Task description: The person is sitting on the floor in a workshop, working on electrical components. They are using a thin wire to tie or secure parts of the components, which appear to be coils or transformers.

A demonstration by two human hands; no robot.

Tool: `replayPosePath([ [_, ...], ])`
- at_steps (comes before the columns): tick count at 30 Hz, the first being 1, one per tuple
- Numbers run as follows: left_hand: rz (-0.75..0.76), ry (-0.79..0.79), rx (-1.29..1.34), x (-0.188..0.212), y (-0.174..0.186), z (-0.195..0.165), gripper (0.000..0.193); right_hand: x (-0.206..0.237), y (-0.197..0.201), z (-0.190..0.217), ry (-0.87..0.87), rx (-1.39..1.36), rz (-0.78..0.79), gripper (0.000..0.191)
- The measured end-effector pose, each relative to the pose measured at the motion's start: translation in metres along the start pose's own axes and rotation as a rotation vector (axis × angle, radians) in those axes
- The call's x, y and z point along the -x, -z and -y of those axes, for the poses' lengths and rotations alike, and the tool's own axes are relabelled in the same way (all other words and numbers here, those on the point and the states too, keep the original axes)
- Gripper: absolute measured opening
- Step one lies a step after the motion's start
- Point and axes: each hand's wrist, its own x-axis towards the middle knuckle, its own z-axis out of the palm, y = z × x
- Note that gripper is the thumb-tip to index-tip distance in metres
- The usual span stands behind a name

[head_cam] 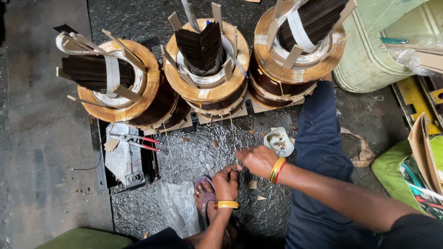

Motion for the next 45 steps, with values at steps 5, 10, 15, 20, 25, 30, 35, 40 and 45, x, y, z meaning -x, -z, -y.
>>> replayPosePath([
  [5, 0.131, 0.085, 0.421, 0.006, -0.004, 0.019, 0.020, -0.017, -0.006, -0.025, -0.245, 0.235, 0.026, 0.024],
  [10, 0.193, 0.174, 0.610, -0.004, 0.007, 0.034, 0.020, 0.019, -0.038, 0.006, -0.015, -0.030, -0.020, 0.029],
  [15, 0.274, 0.199, 0.694, 0.003, 0.006, 0.035, 0.015, -0.015, -0.047, -0.038, -0.145, -0.052, -0.322, 0.021],
  [20, 0.284, 0.410, 0.918, 0.005, 0.014, 0.019, 0.010, -0.013, -0.071, -0.010, -0.260, -0.304, -0.435, 0.017],
  [25, 0.201, 0.469, 1.010, 0.002, 0.020, 0.014, 0.007, -0.006, -0.086, 0.005, -0.134, -0.501, -0.306, 0.020],
  [30, 0.282, 0.403, 0.990, 0.004, 0.018, 0.017, 0.007, -0.041, -0.084, -0.006, -0.340, -0.608, -0.541, 0.027],
  [35, 0.232, 0.400, 1.027, 0.006, 0.021, 0.015, 0.007, -0.001, -0.087, 0.023, -0.193, -0.590, -0.246, 0.016],
  [40, 0.047, -0.003, 0.262, 0.011, 0.021, 0.007, 0.013, -0.021, -0.052, -0.038, -0.240, -0.043, -0.111, 0.016],
  [45, -0.063, -0.522, -0.949, 0.015, 0.024, -0.005, 0.004, -0.009, -0.028, 0.009, -0.335, 0.185, 0.140, 0.022],
])
